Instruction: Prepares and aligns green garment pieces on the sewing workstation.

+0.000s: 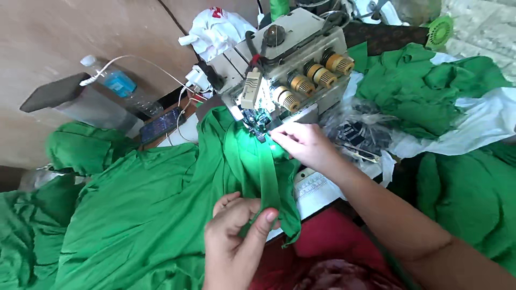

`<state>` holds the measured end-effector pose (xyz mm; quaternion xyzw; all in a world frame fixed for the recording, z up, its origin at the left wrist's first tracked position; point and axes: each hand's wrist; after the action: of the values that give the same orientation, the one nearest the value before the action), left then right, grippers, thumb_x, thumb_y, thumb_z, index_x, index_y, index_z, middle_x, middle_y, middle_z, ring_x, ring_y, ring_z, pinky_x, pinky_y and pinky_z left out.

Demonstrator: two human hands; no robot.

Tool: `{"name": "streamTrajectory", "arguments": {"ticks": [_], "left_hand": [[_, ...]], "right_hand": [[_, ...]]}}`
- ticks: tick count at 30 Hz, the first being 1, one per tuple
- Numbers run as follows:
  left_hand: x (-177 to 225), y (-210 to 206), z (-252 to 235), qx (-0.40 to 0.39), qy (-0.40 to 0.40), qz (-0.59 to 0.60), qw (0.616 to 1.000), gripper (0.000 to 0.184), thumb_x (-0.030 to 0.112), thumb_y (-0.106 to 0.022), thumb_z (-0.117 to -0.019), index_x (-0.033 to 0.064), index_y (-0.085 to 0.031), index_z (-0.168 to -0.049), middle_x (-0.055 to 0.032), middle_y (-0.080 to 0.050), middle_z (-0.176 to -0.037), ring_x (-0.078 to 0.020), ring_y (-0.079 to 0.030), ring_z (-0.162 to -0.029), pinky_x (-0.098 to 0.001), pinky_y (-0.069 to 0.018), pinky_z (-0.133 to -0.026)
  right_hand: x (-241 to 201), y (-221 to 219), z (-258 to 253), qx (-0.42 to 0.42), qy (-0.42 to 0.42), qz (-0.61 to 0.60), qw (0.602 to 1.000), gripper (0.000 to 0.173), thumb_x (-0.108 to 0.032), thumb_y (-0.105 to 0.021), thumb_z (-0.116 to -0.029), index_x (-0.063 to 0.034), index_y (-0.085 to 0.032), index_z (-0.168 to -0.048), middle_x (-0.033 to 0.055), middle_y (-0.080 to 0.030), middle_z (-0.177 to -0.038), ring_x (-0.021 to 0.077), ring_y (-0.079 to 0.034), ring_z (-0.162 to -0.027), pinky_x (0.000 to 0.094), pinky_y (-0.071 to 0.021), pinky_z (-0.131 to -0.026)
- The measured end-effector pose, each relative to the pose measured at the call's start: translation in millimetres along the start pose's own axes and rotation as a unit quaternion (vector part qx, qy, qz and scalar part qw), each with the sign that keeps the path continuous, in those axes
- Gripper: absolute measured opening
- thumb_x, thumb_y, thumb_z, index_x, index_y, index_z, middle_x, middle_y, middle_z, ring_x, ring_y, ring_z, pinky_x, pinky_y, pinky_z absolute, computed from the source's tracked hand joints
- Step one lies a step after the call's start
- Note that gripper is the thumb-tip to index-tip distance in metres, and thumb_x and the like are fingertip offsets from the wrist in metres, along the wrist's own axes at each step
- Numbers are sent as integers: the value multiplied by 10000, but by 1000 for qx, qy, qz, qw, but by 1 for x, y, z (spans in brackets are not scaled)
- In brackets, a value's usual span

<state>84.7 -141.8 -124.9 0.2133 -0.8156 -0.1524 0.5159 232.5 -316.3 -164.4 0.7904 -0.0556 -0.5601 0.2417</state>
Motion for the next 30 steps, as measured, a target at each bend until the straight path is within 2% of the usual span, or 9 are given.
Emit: {"name": "streamTrajectory", "arguments": {"ticks": [8,12,15,20,22,23,25,27,30], "left_hand": [[-5,-1,16,-35,30,-22,999,276,396,-590,-1026,194,-737,-909,130,-740,-821,25,-678,-799,-320,-492,-972],[1,6,16,-37,43,7,998,263,378,-599,-1026,180,-743,-929,106,-742,-832,-6,-690,-801,-299,-528,-919],[6,8,12,-40,46,56,997,241,355,-608,-1023,157,-736,-972,88,-747,-844,-31,-702,-800,-256,-567,-846],[20,4,-1,-89,32,92,991,233,310,-704,-964,99,-718,-1063,71,-748,-946,-15,-706,-874,-224,-602,-824],[30,10,-6,-117,5,-21,993,311,317,-732,-934,99,-672,-1147,76,-732,-999,7,-679,-921,-227,-575,-854],[34,15,-9,-113,-17,-123,986,344,310,-722,-922,103,-656,-1188,69,-724,-1018,-5,-670,-912,-251,-567,-827],[39,26,-16,-64,-69,-321,942,349,185,-688,-863,95,-654,-1198,-23,-719,-1032,-168,-679,-876,-456,-508,-743],[35,41,-28,-27,-112,-435,893,336,99,-658,-816,63,-653,-1150,-125,-687,-1031,-315,-664,-855,-569,-454,-697],[17,62,-39,-45,-133,-433,890,137,157,-566,-848,138,-696,-888,-82,-698,-1017,-309,-651,-1016,-601,-401,-843]], "right_hand": [[2,-6,-12,53,26,-13,998,106,-140,-656,-944,-72,-719,-893,-31,-526,-591,44,-479,-478,228,-426,-466],[16,13,7,55,35,117,991,97,-165,-669,-935,-86,-725,-936,22,-571,-624,178,-544,-547,412,-459,-519],[16,30,22,19,-10,176,984,170,-175,-717,-959,-59,-720,-1084,122,-710,-860,311,-686,-739,558,-548,-668],[-21,19,46,11,230,105,967,429,-193,-735,-887,-76,-675,-1296,146,-634,-1349,329,-593,-1265,545,-501,-1016],[-29,9,45,-40,321,48,945,321,-127,-581,-964,-87,-692,-1263,86,-685,-1306,240,-580,-1324,517,-400,-1153],[-29,6,43,-66,336,10,939,291,-102,-535,-991,-64,-712,-1219,63,-737,-1186,177,-649,-1221,494,-396,-1162],[-27,6,37,-131,326,-51,935,265,-158,-525,-1033,-29,-711,-1170,29,-757,-980,71,-705,-956,361,-492,-1055],[-27,9,33,-174,301,-101,932,271,-248,-631,-1010,-25,-718,-1139,35,-748,-916,42,-697,-833,231,-577,-806],[-33,13,35,-186,246,-90,947,300,-318,-781,-878,-68,-726,-1036,-3,-726,-856,10,-667,-795,204,-549,-714]]}}
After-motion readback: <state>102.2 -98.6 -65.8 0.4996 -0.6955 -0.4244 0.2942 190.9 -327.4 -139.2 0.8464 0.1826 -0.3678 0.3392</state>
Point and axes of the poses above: each hand's wrist, its own z-axis away from the middle knuckle, its own y-axis out of the back of the hand, x = y × z
